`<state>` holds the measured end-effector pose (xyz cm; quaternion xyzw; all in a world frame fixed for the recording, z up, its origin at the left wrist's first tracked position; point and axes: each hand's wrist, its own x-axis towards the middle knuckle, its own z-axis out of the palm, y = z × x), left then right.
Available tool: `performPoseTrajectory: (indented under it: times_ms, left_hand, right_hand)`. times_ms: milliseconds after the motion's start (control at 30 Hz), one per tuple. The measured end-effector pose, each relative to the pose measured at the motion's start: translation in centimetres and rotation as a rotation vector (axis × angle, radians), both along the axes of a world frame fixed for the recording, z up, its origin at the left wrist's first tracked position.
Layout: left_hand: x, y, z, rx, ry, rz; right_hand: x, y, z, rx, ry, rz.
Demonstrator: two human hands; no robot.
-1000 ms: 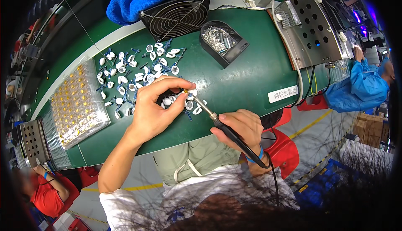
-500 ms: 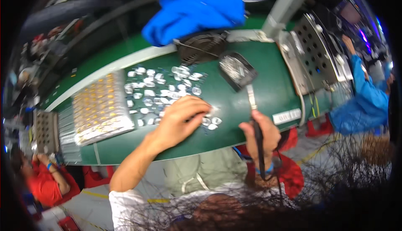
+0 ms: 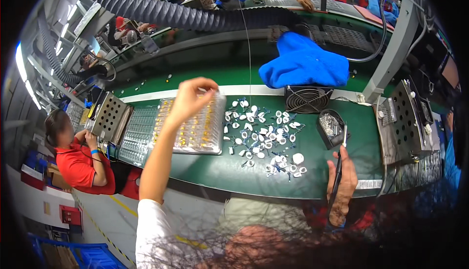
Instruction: Soldering electronic components and organizing them into sorting trays.
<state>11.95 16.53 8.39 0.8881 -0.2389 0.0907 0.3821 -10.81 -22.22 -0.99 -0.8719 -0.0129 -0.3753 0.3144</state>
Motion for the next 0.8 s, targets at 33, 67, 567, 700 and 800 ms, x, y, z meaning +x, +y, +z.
performPoseTrajectory:
  times_ms: [33,67,567,700,800]
  left_hand:
    - [1.6,0.5,-0.1,-0.032,0.024,0.049]
    - [3.1,0.8,0.0,-0.070,0.031,0.089]
    - [2.9,-6.9,-5.1,0.710,-0.249,-0.080]
    - [3.1,-7.4,-5.6,0.627,-0.217,-0.063]
    - [1.6,-6.5,-4.2,0.356,-0.288,-0.106]
  right_hand:
    - [0.1,-0.1,0.2,-0.015,0.008,-0.018]
    - [0.2,-0.4,0.4,-0.025,-0.002,-0.026]
    - [-0.8,3.2,-1.2,0.120,-0.072,0.184]
    - [-0.8,3.4,-1.7,0.209,-0.061,0.169]
    - [-1.0,3.2,-1.9,0.176,-0.067,0.174]
